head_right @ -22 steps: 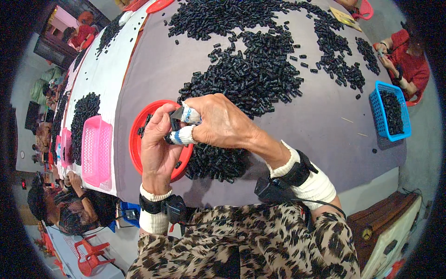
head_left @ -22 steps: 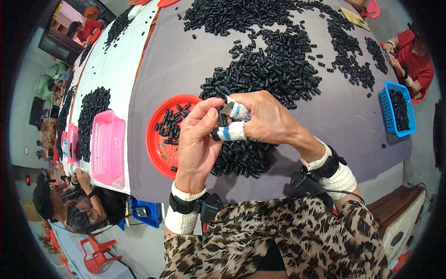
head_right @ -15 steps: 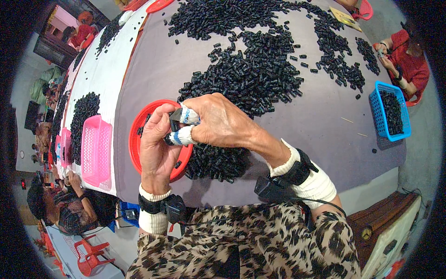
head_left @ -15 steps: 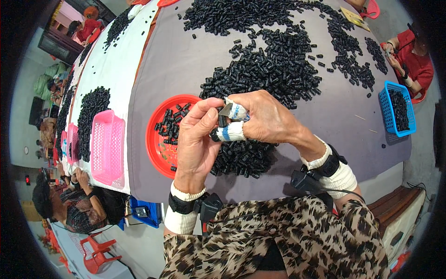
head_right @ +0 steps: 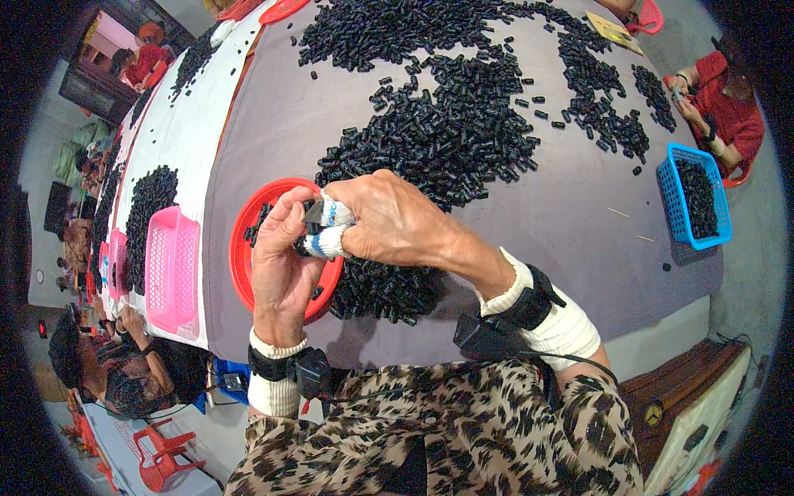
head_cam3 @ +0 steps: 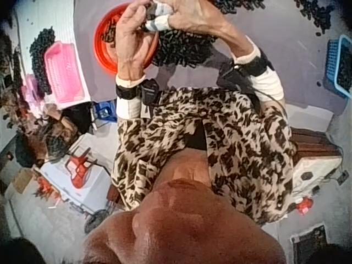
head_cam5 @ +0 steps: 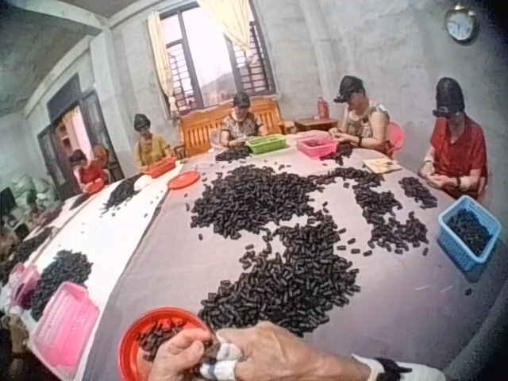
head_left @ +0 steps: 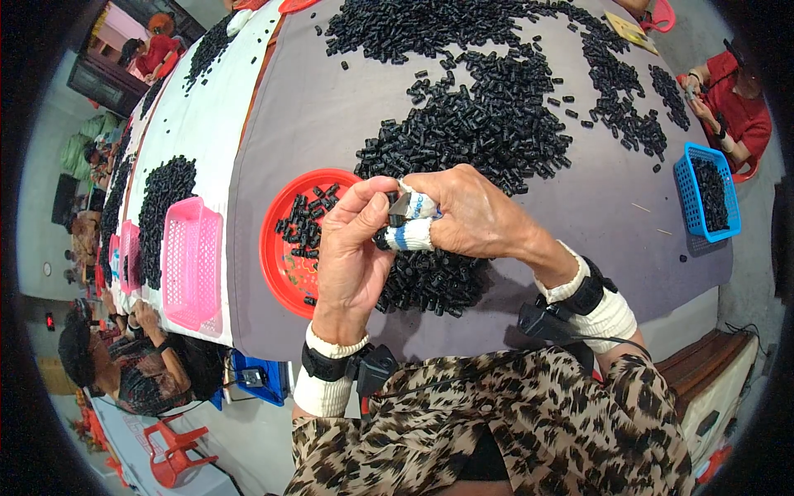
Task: Sorting and assembling small black shoe components at a manufacturing station.
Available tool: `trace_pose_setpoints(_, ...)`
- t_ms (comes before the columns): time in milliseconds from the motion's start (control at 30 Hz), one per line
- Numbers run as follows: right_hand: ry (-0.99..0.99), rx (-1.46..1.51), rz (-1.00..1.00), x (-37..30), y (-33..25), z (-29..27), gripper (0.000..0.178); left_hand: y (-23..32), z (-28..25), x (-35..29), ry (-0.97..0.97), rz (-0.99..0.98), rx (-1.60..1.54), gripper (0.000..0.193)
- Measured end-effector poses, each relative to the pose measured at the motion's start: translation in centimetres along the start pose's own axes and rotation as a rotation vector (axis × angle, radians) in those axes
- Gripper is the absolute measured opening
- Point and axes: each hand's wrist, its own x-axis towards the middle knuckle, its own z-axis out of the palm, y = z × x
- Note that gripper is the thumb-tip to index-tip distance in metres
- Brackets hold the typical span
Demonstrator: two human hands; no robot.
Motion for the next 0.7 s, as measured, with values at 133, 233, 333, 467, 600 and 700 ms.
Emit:
trace_pose_setpoints(133, 0.033, 0.062, 0.052, -0.2, -0.4, -0.1, 0.028, 0.1, 0.2, 0.0, -0.012, 0.008, -0.002, 0.018)
trace_pose_setpoints(233, 0.056, 0.082, 0.034, -0.1, -0.2, 0.0, 0.03, 0.1, 0.1, 0.1, -0.03, 0.008, 0.001, 0.018)
trace_pose_setpoints(333, 0.04, 0.08, 0.026, 0.0, -0.4, -0.1, 0.031, 0.3, 0.1, 0.1, -0.035, 0.009, 0.006, 0.018)
trace_pose_setpoints(467, 0.003, 0.06, 0.035, 0.0, -0.1, 0.0, 0.031, 0.3, 0.4, 0.0, -0.011, 0.013, 0.031, 0.018)
trace_pose_setpoints(600, 0.003, 0.11, -0.012, 0.0, -0.1, 0.1, 0.031, 0.3, 0.0, 0.0, -0.014, 0.034, 0.019, 0.017)
trace_pose_setpoints(700, 0.025, 0.191, 0.09, 0.0, -0.3, 0.1, 0.033, 2.2, -1.6, -0.2, 0.08, 0.181, 0.233, 0.018)
